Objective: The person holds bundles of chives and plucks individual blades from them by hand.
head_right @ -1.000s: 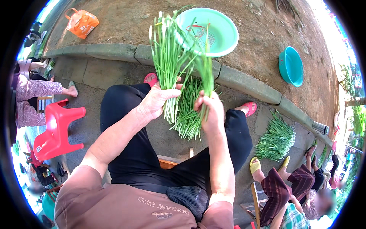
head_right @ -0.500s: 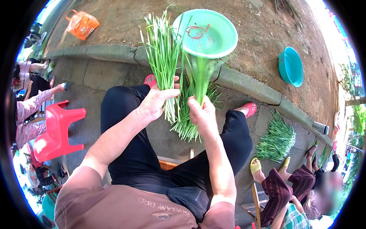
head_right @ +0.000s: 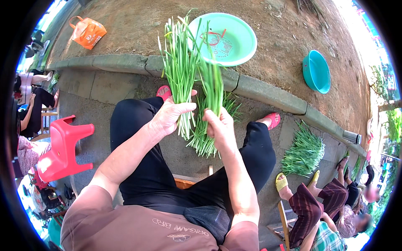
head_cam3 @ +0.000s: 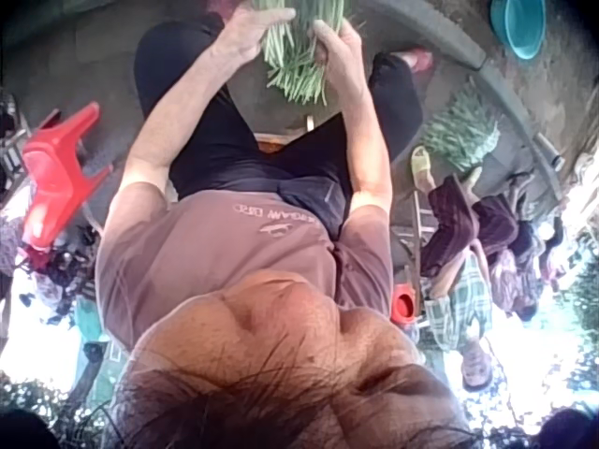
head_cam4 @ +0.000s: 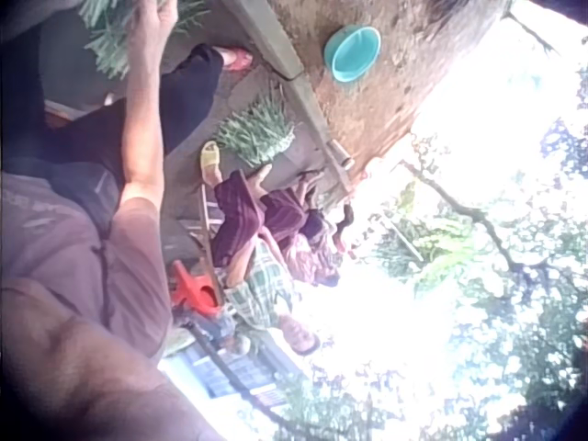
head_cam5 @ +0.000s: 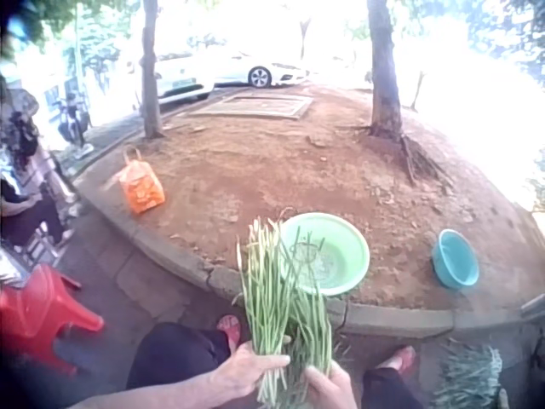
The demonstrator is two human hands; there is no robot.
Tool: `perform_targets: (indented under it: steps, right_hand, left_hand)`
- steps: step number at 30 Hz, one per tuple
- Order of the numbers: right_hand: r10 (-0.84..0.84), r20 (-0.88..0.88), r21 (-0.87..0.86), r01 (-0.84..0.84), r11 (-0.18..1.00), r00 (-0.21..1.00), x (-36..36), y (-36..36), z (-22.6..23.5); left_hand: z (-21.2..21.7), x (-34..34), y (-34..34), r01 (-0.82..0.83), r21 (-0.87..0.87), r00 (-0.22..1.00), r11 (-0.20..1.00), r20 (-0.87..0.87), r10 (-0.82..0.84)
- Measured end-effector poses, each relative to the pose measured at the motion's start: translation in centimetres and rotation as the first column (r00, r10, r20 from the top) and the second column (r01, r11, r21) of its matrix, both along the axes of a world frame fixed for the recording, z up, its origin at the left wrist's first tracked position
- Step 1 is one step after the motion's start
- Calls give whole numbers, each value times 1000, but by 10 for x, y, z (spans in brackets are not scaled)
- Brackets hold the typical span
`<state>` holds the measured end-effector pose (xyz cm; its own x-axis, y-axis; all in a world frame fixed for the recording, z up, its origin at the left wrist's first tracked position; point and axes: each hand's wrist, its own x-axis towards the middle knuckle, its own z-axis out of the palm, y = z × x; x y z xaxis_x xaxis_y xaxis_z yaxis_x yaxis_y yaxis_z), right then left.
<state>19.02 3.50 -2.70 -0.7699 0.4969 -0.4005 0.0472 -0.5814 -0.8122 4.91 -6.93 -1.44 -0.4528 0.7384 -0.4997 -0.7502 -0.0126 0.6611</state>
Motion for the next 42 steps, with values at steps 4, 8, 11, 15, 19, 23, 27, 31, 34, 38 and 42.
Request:
perform_targets:
  steps: [4,8,11,15,19,23,27,31,34,38,42]
  right_hand:
    - [-183,-42,-102,178,979,982,7,21,0]
    - [-249,-125,-181,224,958,960,12,30,0]
    - [-261,-137,-142,242,960,956,13,33,0]
    - [-319,-101,-134,305,943,942,9,25,3]
    - [-169,-225,-150,137,979,959,8,18,5]
    - [-94,-232,-155,58,986,968,5,8,7]
    - [-75,-257,-189,26,982,963,1,1,4]
    - [-92,-190,-92,76,993,977,-4,-5,0]
    - [-104,-176,-33,100,994,979,-7,-8,-5]
    - [-89,-175,-118,69,991,981,-5,-7,-2]
    - [-42,-203,-128,16,992,978,-10,-13,8]
  left_hand:
    - [-2,-1,1,23,7,999,1000,-29,-22]
    - [-2,-1,0,33,12,997,999,-67,-32]
    - [-2,-1,1,35,29,997,999,-65,-33]
    - [3,0,2,20,1,1000,1000,15,-20]
    - [-1,1,0,4,22,997,1000,82,-6]
    - [-4,3,-1,52,-5,990,999,132,-50]
    - [-1,7,1,34,-61,969,998,245,-18]
    - [-3,9,2,23,-21,969,999,246,-18]
    - [-5,4,0,110,54,973,992,200,-119]
    - [2,9,3,145,5,981,989,131,-144]
    - [-3,11,3,144,96,978,985,140,-156]
